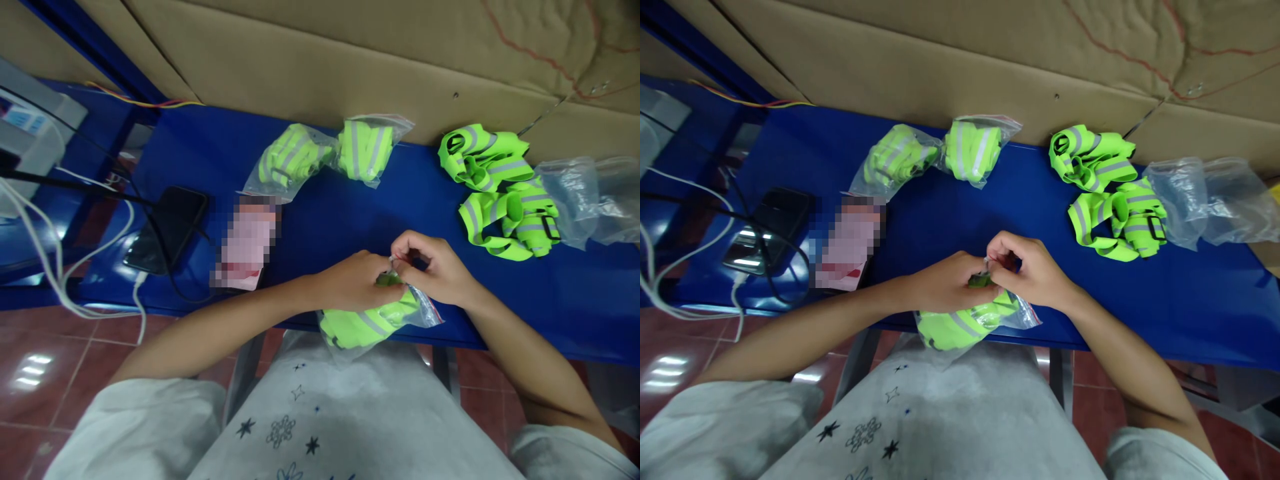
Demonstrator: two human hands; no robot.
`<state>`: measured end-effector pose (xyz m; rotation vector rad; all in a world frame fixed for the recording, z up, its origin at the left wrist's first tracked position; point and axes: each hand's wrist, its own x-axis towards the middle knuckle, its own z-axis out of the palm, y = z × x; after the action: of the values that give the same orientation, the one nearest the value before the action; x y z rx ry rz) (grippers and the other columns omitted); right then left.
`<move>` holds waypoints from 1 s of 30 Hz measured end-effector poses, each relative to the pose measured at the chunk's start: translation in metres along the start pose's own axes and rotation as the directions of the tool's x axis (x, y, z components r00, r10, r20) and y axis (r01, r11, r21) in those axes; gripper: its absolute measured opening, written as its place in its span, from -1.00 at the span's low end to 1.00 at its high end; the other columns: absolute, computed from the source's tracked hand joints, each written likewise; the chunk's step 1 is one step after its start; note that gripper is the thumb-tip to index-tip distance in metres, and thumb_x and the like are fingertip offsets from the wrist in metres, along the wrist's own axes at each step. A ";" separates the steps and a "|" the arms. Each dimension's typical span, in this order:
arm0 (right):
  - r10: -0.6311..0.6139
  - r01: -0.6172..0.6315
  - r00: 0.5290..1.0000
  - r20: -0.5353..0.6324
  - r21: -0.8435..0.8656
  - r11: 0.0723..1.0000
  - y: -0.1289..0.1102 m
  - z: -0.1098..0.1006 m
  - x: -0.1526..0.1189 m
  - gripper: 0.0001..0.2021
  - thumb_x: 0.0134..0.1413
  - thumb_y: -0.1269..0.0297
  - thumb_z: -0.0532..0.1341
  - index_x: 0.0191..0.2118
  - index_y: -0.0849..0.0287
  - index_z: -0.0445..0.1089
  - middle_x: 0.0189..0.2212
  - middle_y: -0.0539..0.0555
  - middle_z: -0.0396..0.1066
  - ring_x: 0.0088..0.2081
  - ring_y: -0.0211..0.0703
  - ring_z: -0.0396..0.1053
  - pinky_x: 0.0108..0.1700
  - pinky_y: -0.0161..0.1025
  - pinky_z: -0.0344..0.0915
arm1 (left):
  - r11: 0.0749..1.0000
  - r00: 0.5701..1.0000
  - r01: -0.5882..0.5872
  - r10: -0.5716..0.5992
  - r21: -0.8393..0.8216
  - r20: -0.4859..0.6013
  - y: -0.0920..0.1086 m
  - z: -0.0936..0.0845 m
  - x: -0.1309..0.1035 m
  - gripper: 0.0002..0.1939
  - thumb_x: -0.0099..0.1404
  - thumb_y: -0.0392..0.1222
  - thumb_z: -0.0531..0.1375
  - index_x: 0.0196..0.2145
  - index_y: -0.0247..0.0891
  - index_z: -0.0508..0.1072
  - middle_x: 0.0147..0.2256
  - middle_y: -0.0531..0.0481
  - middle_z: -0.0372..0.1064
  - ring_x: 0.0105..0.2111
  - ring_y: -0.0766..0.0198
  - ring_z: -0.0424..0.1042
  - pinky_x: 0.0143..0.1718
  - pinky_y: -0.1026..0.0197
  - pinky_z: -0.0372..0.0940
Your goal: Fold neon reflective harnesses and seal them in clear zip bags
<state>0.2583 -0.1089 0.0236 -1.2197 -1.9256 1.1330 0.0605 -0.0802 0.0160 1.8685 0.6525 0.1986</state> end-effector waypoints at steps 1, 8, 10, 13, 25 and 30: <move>0.006 -0.007 1.000 0.009 0.012 1.000 0.001 0.000 0.000 -0.93 0.21 0.37 0.24 -0.30 0.14 0.33 -0.44 -0.06 0.33 -0.43 -0.33 0.28 -0.35 -0.32 0.25 | 1.000 1.000 0.003 -0.003 0.003 0.000 0.000 0.000 0.000 -0.67 0.36 0.00 0.14 -0.49 -0.21 0.24 -0.59 0.14 0.17 -0.55 0.36 0.19 -0.43 0.20 -0.01; 0.032 -0.036 0.998 0.047 0.075 0.997 0.005 -0.004 0.001 -0.92 0.26 0.30 0.27 -0.26 0.16 0.39 -0.42 -0.03 0.37 -0.41 -0.31 0.29 -0.34 -0.32 0.26 | 1.000 1.000 -0.012 0.012 0.003 -0.002 0.001 -0.001 -0.001 -0.67 0.38 -0.01 0.15 -0.48 -0.23 0.29 -0.61 0.15 0.13 -0.58 0.38 0.16 -0.46 0.20 -0.04; 0.029 -0.032 0.998 0.048 0.071 0.997 0.005 -0.004 0.000 -0.91 0.27 0.28 0.27 -0.27 0.15 0.39 -0.43 -0.03 0.37 -0.41 -0.31 0.29 -0.34 -0.31 0.27 | 1.000 1.000 -0.017 0.017 -0.001 -0.005 0.000 -0.001 -0.001 -0.66 0.38 -0.01 0.15 -0.49 -0.23 0.28 -0.61 0.16 0.12 -0.58 0.39 0.15 -0.47 0.20 -0.05; 0.004 -0.006 0.999 0.036 0.038 0.999 0.004 -0.002 -0.001 -0.89 0.31 0.26 0.25 -0.26 0.14 0.37 -0.45 -0.04 0.35 -0.42 -0.31 0.29 -0.34 -0.31 0.27 | 1.000 1.000 -0.013 0.013 -0.005 0.003 -0.001 0.000 -0.001 -0.64 0.38 0.00 0.15 -0.50 -0.23 0.25 -0.60 0.15 0.12 -0.58 0.39 0.14 -0.47 0.20 -0.06; -0.036 0.036 0.998 -0.043 0.006 0.999 -0.003 -0.012 -0.003 -0.89 0.37 0.19 0.28 -0.15 0.09 0.44 -0.32 0.01 0.48 -0.32 -0.26 0.41 -0.26 -0.27 0.34 | 0.986 0.991 -0.005 -0.017 -0.164 -0.136 0.008 -0.017 -0.007 -0.69 0.40 0.05 0.21 -0.30 -0.27 0.45 -0.45 0.10 0.39 -0.45 0.35 0.34 -0.42 0.28 0.13; -0.027 0.037 0.985 -0.172 0.057 0.998 -0.007 -0.014 -0.007 -0.85 0.34 0.14 0.32 -0.08 0.05 0.47 -0.31 0.05 0.47 -0.31 -0.19 0.41 -0.24 -0.18 0.37 | 0.945 0.910 -0.155 0.023 -0.287 -0.415 0.015 -0.031 -0.011 -0.76 0.39 -0.07 0.29 -0.18 -0.33 0.57 -0.27 -0.04 0.56 -0.27 0.31 0.50 -0.19 0.29 0.36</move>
<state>0.2695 -0.1115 0.0356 -1.2085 -1.7651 1.0271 0.0429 -0.0643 0.0439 1.5559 0.7649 0.7287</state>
